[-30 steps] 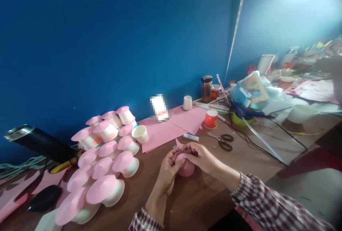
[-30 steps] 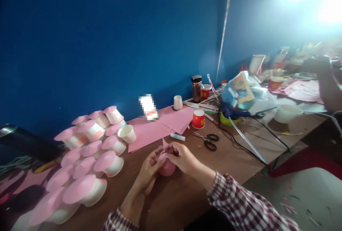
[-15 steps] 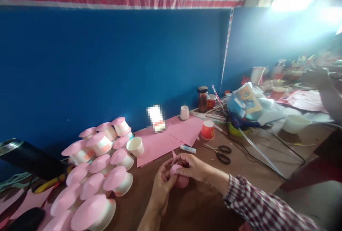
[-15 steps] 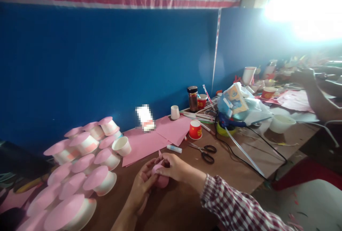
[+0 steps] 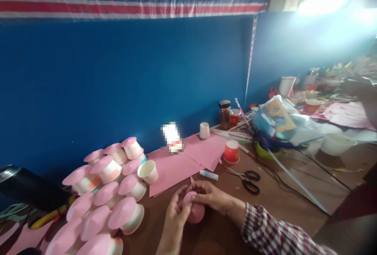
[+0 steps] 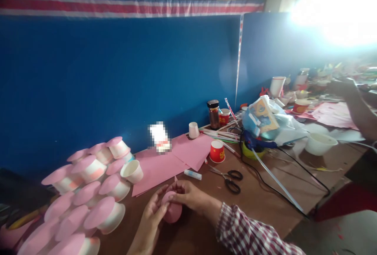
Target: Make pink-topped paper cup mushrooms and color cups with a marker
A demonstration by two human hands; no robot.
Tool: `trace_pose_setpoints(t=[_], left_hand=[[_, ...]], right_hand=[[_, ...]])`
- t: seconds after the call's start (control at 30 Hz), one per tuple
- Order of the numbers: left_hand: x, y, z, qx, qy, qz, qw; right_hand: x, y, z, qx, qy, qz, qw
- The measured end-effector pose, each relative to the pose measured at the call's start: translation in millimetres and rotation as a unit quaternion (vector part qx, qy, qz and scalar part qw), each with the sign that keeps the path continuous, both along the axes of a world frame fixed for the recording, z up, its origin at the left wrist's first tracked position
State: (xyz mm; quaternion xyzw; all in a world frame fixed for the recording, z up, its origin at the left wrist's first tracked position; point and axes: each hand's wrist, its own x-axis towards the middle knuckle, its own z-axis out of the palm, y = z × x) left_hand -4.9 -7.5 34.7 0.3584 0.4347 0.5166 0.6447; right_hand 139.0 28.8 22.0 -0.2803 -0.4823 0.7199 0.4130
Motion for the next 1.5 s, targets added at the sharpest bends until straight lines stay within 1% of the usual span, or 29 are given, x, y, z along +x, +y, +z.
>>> trace_pose_setpoints(t=[0.13, 0.33, 0.47, 0.6, 0.73, 0.87, 0.97, 1.1, 1.17, 1.23, 1.33, 1.5], left_hand=[[0, 0, -2.6, -0.002, -0.011, 0.017, 1.0], [-2, -3, 1.0, -0.002, 0.006, -0.006, 1.0], [-2, -4, -5.2, 0.022, 0.031, 0.0, 0.999], [-4, -3, -9.5, 0.023, 0.019, -0.016, 0.999], [-3, -4, -5.0, 0.03, 0.024, -0.014, 0.999], [-4, -5, -0.7, 0.014, 0.001, -0.027, 1.0], [-8, -3, -1.3, 0.0, -0.005, -0.016, 1.0], [-11, -3, 0.7, -0.012, -0.016, 0.002, 1.0], [-10, -3, 3.1, -0.014, -0.02, 0.009, 1.0], [-8, -4, 4.0, -0.007, -0.017, 0.012, 1.0], [-5, -3, 1.1, 0.002, -0.021, 0.005, 1.0], [-4, -2, -4.2, -0.01, -0.033, 0.007, 0.999]], right_hand=[[-1, 0, 0.6, -0.012, 0.007, 0.005, 1.0], [0, 1, -0.2, -0.004, -0.005, -0.001, 1.0], [2, 0, 0.6, 0.011, -0.013, 0.007, 1.0], [2, -1, -1.8, 0.024, -0.025, 0.009, 0.999], [1, 0, -4.4, 0.012, -0.011, 0.005, 1.0], [1, -1, -1.5, 0.006, -0.007, -0.001, 1.0], [1, -3, 1.6, 0.026, -0.015, -0.004, 1.0], [0, -5, 2.6, 0.046, -0.014, 0.018, 0.999], [-1, -5, 1.7, 0.056, -0.02, 0.0, 0.998], [-1, -6, 0.7, 0.08, -0.036, -0.033, 0.996], [-1, -8, 0.7, 0.12, -0.071, -0.069, 0.988], [-1, -16, 3.7, 0.165, -0.106, -0.069, 0.978]])
